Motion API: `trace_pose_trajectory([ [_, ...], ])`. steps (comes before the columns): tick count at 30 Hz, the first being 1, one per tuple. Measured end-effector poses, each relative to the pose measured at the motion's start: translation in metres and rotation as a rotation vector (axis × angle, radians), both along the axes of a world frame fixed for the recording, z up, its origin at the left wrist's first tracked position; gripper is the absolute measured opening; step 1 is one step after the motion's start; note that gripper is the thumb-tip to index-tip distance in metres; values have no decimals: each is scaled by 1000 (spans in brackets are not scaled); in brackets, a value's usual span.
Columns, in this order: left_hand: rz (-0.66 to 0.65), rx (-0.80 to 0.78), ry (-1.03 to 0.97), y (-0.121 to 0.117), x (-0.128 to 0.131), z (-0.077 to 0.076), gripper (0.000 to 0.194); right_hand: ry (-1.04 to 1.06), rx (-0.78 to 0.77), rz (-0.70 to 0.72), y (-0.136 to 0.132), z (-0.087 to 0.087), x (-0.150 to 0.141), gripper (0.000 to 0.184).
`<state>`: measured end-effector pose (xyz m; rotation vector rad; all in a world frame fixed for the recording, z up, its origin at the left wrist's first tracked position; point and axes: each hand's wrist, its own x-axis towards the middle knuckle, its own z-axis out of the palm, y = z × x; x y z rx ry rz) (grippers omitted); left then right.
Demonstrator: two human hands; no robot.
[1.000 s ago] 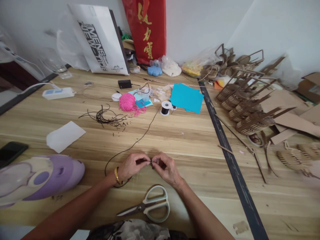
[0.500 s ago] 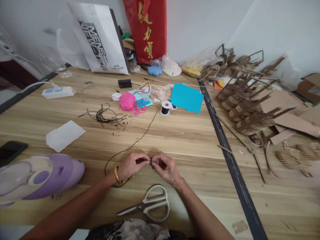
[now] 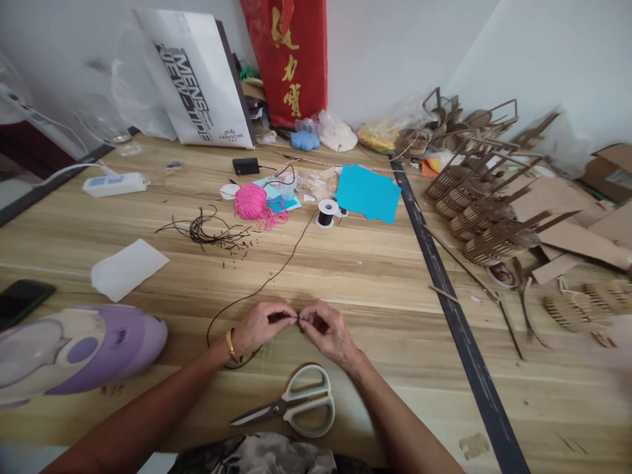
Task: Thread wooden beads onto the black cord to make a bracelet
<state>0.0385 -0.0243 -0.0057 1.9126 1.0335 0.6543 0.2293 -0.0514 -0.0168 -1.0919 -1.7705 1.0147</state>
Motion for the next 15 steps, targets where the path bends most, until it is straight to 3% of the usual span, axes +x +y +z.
trace_pose_trajectory([
  [15, -1, -7, -13, 0, 1, 0, 11, -25, -22, 19, 0, -2, 1, 11],
])
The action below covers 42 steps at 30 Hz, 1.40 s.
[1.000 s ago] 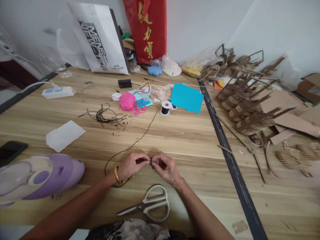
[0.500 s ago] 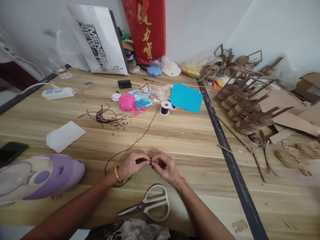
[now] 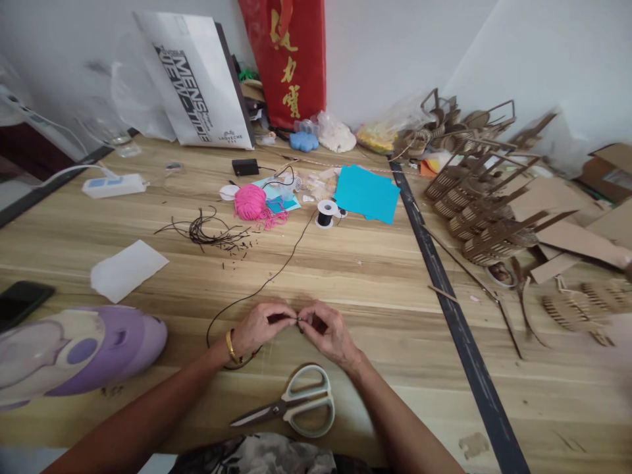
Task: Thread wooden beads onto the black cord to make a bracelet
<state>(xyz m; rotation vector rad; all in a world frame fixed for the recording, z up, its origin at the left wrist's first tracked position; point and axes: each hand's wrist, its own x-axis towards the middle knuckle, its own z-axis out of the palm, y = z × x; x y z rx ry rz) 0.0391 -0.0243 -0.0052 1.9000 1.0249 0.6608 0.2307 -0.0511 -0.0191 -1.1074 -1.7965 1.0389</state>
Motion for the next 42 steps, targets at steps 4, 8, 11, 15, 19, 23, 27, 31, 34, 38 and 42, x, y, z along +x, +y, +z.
trace_pose_trajectory([
  [4, -3, 0, 7, 0, 0, 1, 11, -15, -4, -2, 0, -3, 0, 13],
  [8, -4, -5, 4, 0, 0, 0, 11, -23, -3, -15, 0, -2, 0, 15],
  [11, 1, -8, -8, 0, 0, 1, 12, -20, -19, -26, -1, -1, -1, 15],
  [15, 11, -18, -44, 1, -1, 2, 11, -15, -52, -45, -1, -1, -1, 16],
  [19, 13, -36, -59, 1, -1, 3, 11, -16, -57, -39, -1, -2, -1, 16],
  [23, 11, -37, -59, 1, -1, 3, 11, -5, -58, -40, -1, -1, -1, 15],
  [27, 12, -40, -56, 1, -1, 3, 11, 23, -60, -34, -1, 2, -1, 16],
  [31, 14, -40, -37, 1, -1, 3, 11, 44, -58, -39, -1, 3, -1, 17],
  [34, 13, -41, -34, 1, -1, 4, 12, 34, -54, -32, -1, 2, -1, 17],
  [38, 6, -47, -44, 1, -1, 4, 13, 23, -38, -36, -1, 0, 0, 17],
  [42, 7, -56, -44, 2, -1, 3, 13, 34, -44, -35, -1, 0, 0, 17],
])
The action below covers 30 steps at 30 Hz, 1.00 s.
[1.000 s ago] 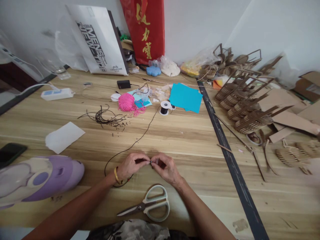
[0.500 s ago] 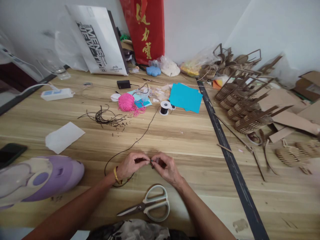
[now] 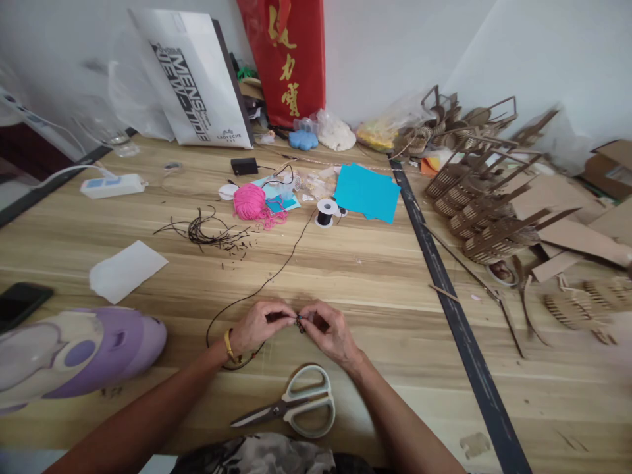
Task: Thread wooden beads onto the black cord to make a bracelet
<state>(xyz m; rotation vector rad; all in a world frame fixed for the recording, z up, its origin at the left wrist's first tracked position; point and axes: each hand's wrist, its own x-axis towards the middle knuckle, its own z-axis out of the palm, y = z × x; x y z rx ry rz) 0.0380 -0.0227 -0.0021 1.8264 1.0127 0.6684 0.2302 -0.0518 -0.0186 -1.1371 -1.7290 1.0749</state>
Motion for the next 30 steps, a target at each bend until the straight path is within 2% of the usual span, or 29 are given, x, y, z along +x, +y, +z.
trace_pose_trajectory([
  [10, 0, 15, -4, 0, 0, 0, 12, 11, -32, -5, 0, -3, 1, 17],
  [30, -4, 24, 7, -1, 0, -1, 10, -68, 63, 33, 2, -1, 0, 12],
])
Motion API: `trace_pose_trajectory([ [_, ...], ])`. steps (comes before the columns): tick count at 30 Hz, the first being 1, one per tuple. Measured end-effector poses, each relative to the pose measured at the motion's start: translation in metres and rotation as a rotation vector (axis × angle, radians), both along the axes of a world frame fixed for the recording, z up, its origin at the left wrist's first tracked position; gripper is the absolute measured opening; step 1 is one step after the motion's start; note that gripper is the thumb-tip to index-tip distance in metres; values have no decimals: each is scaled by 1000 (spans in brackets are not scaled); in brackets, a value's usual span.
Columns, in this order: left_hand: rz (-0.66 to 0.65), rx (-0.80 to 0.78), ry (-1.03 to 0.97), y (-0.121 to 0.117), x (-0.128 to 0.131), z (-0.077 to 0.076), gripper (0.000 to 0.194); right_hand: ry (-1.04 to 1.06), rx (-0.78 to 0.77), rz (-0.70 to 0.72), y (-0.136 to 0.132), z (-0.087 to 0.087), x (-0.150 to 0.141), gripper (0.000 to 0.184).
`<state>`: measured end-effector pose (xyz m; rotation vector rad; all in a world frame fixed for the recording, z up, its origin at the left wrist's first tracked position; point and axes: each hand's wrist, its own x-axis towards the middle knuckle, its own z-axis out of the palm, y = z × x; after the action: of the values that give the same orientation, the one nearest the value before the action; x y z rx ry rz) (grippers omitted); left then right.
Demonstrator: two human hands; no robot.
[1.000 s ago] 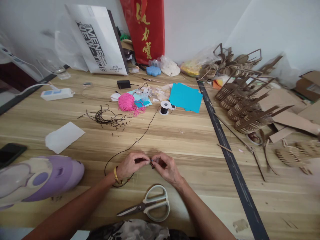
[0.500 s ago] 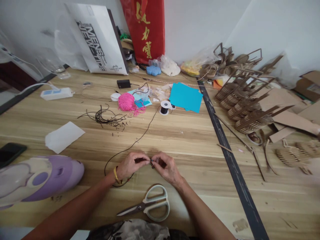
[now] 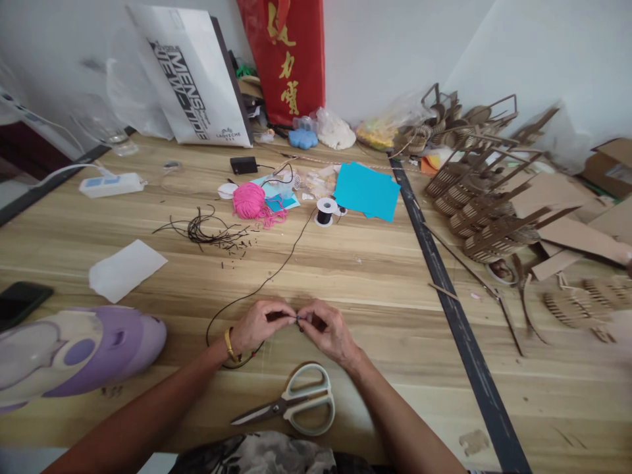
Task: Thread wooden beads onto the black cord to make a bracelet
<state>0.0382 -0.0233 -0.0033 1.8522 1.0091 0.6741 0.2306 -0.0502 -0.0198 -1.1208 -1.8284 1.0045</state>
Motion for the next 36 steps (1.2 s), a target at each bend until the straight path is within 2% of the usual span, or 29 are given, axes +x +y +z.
trace_pose_trajectory([
  [13, -38, 7, -3, 2, -3, -1, 14, 31, 65, 21, 2, 1, 0, 12],
  [24, 12, -85, 23, 2, -2, 0, 8, 29, 21, -12, -1, -3, -1, 14],
  [31, 6, -125, 6, 2, -1, -1, 9, 33, 95, 40, 1, 2, -1, 14],
  [36, 27, -113, -66, 1, -3, 2, 23, 41, 194, 76, 1, 3, 0, 9],
])
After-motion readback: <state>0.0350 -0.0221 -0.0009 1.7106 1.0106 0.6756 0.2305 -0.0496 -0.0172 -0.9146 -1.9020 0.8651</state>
